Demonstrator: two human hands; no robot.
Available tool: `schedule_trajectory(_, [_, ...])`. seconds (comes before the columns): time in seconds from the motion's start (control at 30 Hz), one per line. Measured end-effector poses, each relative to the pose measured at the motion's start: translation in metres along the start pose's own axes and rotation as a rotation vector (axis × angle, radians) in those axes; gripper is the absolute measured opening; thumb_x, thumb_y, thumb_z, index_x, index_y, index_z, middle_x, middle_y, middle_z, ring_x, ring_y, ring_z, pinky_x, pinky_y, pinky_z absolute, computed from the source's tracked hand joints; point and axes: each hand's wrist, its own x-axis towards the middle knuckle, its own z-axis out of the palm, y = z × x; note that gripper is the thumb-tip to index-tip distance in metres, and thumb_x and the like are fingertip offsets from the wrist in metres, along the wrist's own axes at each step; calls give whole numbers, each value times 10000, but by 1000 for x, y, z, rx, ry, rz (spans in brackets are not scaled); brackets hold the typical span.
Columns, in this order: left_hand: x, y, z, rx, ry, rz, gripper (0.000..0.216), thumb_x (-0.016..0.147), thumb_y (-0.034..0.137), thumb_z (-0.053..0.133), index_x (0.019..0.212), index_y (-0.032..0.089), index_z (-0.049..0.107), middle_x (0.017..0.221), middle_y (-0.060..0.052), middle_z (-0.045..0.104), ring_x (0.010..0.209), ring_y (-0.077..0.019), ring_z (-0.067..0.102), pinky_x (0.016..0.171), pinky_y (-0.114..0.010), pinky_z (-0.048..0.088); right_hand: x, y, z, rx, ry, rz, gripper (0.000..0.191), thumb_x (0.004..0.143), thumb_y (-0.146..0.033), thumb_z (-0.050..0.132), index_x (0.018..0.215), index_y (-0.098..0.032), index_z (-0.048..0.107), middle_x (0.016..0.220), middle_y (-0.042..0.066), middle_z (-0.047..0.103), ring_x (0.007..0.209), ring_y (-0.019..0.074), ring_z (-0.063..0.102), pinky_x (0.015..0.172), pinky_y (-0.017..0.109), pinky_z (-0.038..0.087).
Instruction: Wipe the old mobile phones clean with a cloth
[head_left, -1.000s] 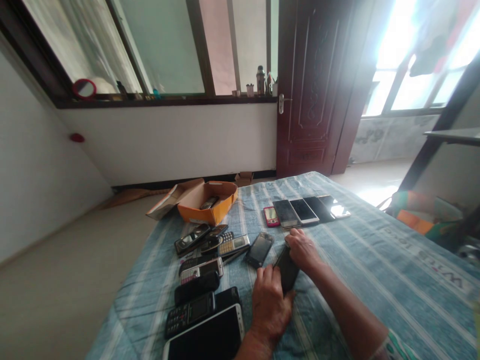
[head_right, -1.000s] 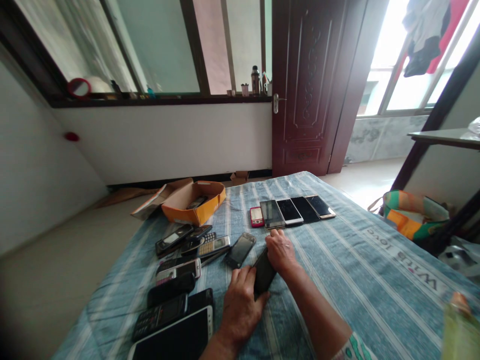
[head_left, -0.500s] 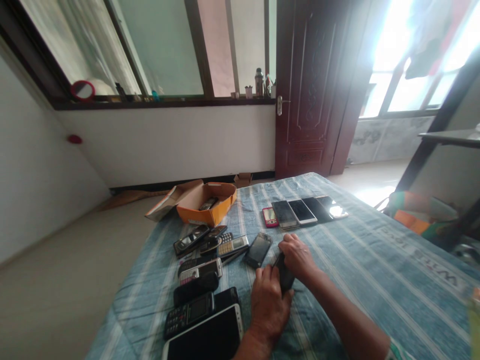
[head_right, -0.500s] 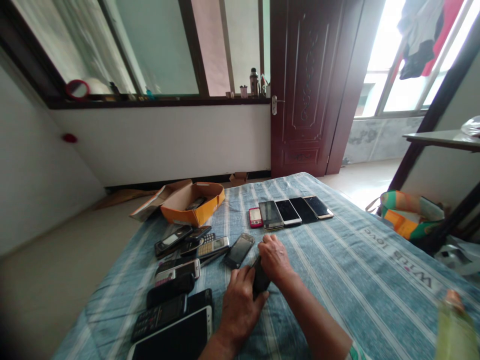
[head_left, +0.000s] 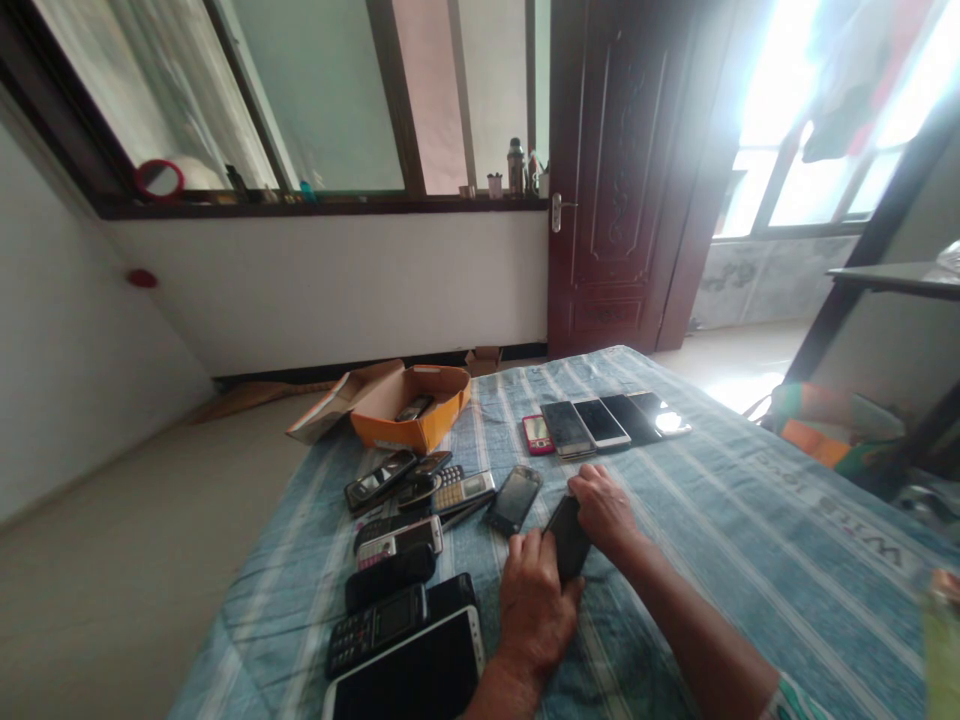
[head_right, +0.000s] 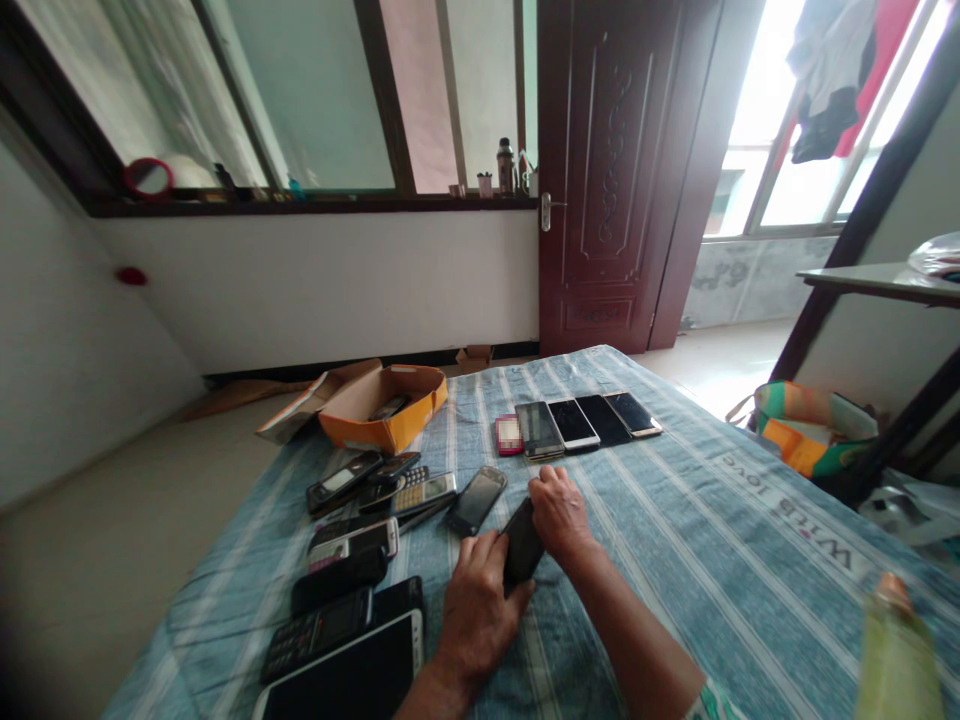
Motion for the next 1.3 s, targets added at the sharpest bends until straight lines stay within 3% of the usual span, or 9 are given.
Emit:
schedule_trajectory(0.37, [1, -1, 0, 45, 34, 49, 143, 831, 212, 560, 945, 167, 634, 1010, -82, 639, 958, -259, 535, 884, -380, 459, -60, -16, 11, 184, 92, -184, 243, 879, -51, 490, 745, -206, 621, 843, 22, 608, 840, 170, 512, 694, 264, 358])
schedule_trajectory(0.6, [1, -1, -2, 89, 5, 39, 274, 771, 215, 633, 1039, 156, 626, 1107, -86, 628, 1046, -262, 526, 944, -380, 456, -48, 12, 12, 172, 196, -37, 281, 883, -30, 444, 827, -194, 665, 882, 51, 622, 873, 184, 525, 747, 265, 390])
schedule_trajectory(0.9, [2, -7, 4, 83, 89, 125, 120, 871, 233, 523, 906, 177, 623, 989, -89, 646, 913, -244, 544, 851, -372, 480, -75, -25, 20, 321, 159, -200, 221, 872, -68, 503, 781, -217, 638, 832, 18, 612, 820, 168, 532, 701, 258, 388])
schedule_trajectory(1.03, [2, -3, 0, 80, 46, 94, 161, 847, 278, 583, 954, 164, 623, 1010, -89, 640, 941, -254, 536, 861, -379, 476, -64, -6, 19, 262, 211, -155, 238, 887, -68, 484, 777, -212, 639, 833, 29, 608, 821, 175, 515, 702, 256, 380])
schedule_trajectory(1.17, [1, 0, -3, 72, 22, 38, 283, 766, 188, 650, 1045, 152, 618, 1095, -81, 630, 1036, -255, 518, 943, -370, 452, -52, 17, 20, 227, 283, -62, 267, 889, -42, 451, 815, -197, 655, 853, 45, 612, 845, 186, 514, 735, 262, 386])
schedule_trajectory(1.3, [2, -1, -2, 71, 25, 43, 243, 770, 191, 643, 1011, 166, 623, 1084, -74, 632, 1027, -254, 525, 932, -370, 458, -56, 13, 24, 238, 283, -65, 251, 883, -51, 464, 796, -196, 650, 837, 41, 609, 832, 183, 515, 729, 261, 384])
